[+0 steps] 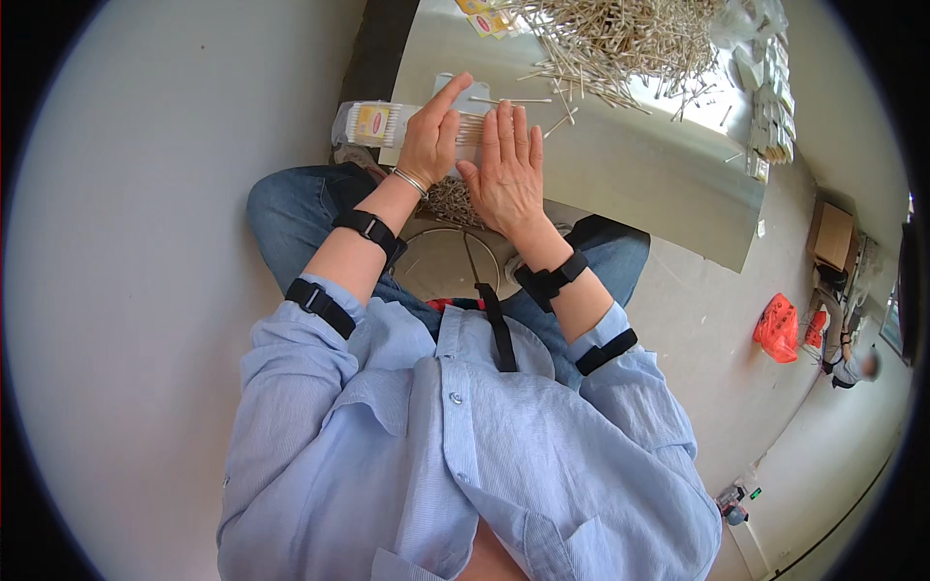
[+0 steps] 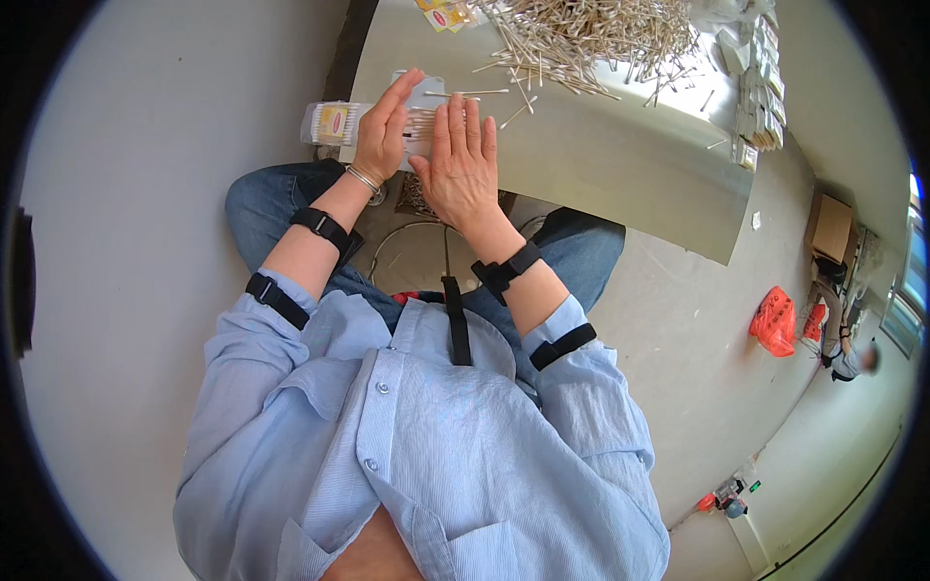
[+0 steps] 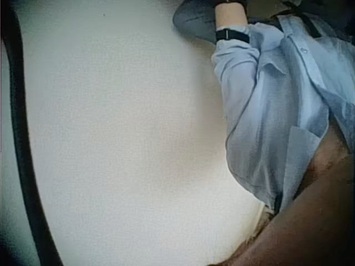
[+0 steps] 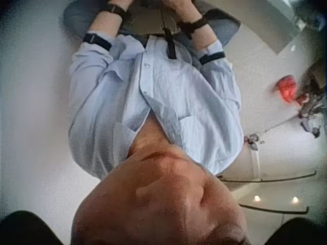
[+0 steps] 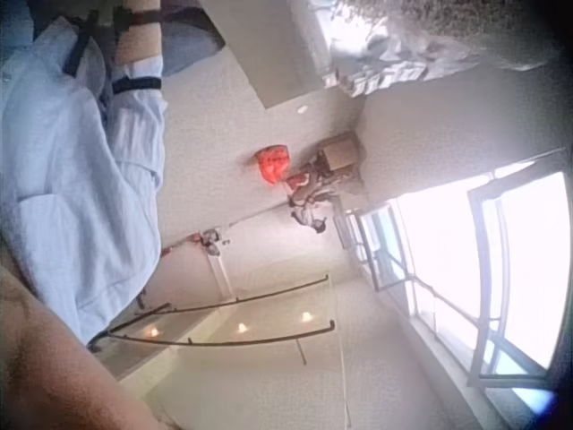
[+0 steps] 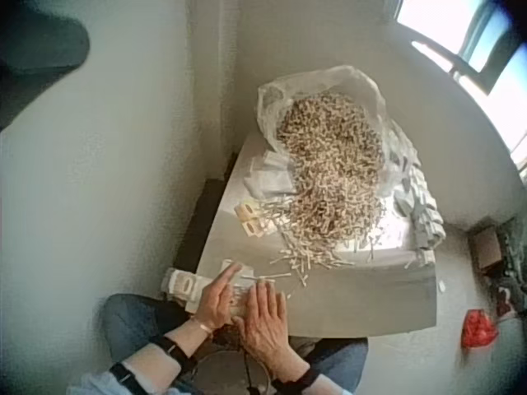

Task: The recorder is assembling or packaging long-stemmed swabs or medical hygiene sticks.

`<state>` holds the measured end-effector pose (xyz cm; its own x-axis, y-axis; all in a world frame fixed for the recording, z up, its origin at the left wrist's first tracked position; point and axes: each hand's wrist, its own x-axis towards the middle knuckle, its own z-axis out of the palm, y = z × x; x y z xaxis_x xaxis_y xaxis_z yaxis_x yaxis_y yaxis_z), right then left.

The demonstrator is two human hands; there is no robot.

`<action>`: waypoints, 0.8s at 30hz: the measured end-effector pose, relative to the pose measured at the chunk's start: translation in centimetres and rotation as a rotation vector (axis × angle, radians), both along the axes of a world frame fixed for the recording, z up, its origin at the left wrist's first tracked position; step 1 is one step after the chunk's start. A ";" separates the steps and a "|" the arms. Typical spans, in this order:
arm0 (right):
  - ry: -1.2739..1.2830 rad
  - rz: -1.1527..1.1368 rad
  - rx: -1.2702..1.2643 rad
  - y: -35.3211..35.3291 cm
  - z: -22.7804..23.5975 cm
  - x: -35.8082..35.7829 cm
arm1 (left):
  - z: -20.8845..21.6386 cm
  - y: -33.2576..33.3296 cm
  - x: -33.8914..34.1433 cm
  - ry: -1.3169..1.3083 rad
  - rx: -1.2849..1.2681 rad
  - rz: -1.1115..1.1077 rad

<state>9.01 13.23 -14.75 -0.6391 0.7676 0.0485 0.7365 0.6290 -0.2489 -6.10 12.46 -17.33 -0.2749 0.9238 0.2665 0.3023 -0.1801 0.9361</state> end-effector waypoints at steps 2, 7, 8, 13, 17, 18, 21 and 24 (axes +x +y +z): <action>0.007 0.010 -0.007 0.1 -0.1 0.1 | -0.1 0.1 0.0 -0.060 0.011 0.011; -0.015 0.026 -0.006 1.4 -0.7 0.4 | -0.2 0.0 0.1 -0.067 0.006 0.016; -0.015 0.027 -0.006 1.6 -0.7 0.4 | -0.2 0.0 0.1 -0.057 0.000 0.013; 0.031 0.019 -0.055 1.2 -0.7 0.6 | -0.1 -0.1 0.1 -0.027 -0.003 0.016; 0.061 0.008 -0.051 0.5 -0.8 0.4 | 0.1 0.0 0.0 -0.005 -0.003 0.003; 0.027 0.010 -0.024 0.5 -0.8 0.4 | 0.2 -0.1 0.1 -0.006 -0.003 0.002; -0.022 0.019 0.029 0.9 -0.4 0.2 | 0.4 -0.1 0.1 0.020 -0.006 0.002; -0.053 0.028 0.064 1.3 -0.4 0.1 | 0.5 -0.2 0.2 0.043 -0.010 -0.009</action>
<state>9.15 14.53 -15.19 -0.6634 0.7456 0.0624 0.7293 0.6630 -0.1691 -5.89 12.30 -16.81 -0.2552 0.9288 0.2686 0.3409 -0.1735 0.9239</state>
